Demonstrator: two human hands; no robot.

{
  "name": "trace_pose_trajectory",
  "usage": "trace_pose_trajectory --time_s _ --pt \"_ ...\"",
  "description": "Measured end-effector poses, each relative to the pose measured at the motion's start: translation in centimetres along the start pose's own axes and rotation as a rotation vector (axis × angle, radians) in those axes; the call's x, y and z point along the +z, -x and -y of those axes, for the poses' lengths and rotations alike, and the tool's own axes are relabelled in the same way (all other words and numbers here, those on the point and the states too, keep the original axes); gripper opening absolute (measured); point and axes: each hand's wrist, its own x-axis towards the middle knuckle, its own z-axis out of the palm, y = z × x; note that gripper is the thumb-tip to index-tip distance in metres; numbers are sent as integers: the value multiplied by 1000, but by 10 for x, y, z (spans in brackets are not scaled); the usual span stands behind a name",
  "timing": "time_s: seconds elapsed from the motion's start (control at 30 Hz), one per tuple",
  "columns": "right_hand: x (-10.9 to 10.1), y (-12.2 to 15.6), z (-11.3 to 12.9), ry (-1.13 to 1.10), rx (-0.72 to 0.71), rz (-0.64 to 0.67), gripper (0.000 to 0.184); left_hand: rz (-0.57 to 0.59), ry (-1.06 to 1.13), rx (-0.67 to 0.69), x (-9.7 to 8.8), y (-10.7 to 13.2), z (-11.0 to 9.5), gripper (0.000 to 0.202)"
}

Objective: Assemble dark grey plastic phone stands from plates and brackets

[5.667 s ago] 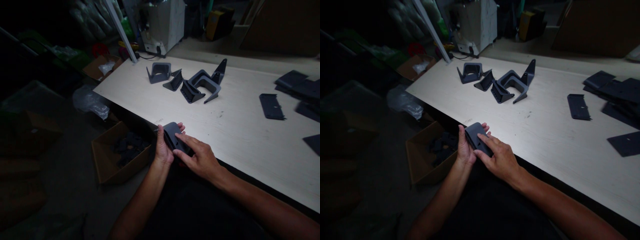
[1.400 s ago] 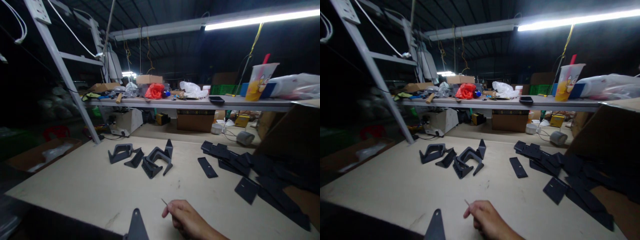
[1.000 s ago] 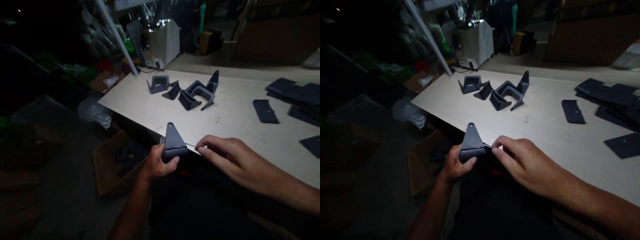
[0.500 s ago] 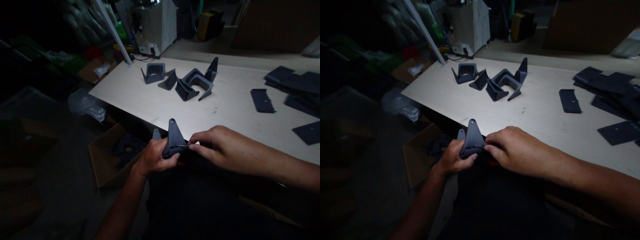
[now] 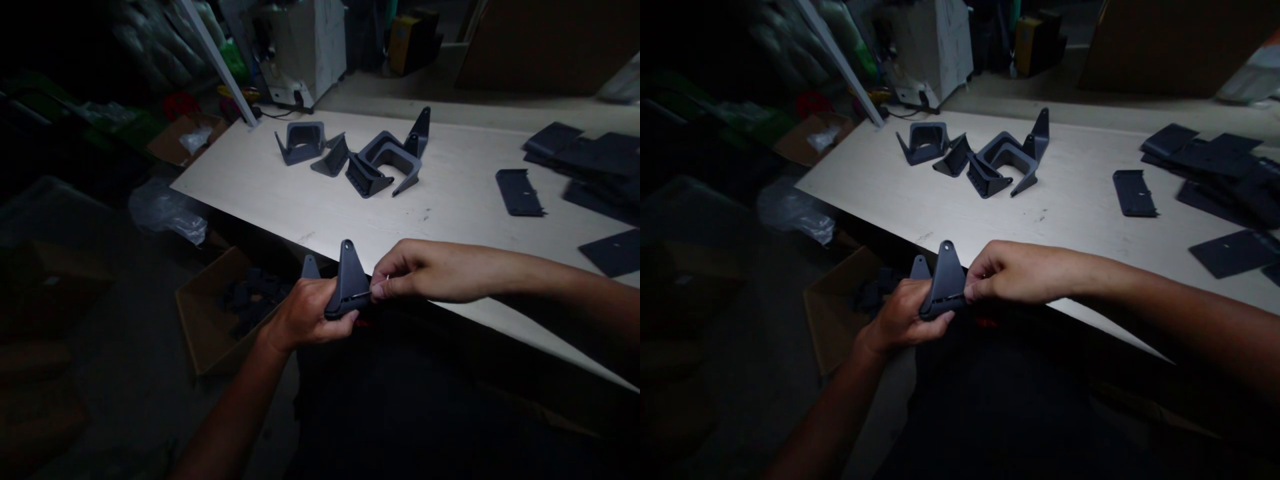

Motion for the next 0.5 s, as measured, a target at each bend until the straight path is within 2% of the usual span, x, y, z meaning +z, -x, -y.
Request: trace_pose_trajectory --time_s 0.07,0.2,0.3,0.4,0.5 --pt "4 -1 0 47 -13 -39 28 -2 -12 -8 0 1 0 16" --pt "24 4 5 387 -103 -310 25 -57 -64 -45 2 1 3 14" --pt "43 3 1 548 -85 -451 26 -88 -108 -96 6 3 6 13" --pt "61 -2 -12 549 -95 -563 29 -153 -90 -151 13 6 9 14" --pt "78 -10 -30 472 -176 -703 29 -222 -58 -209 18 8 9 15"
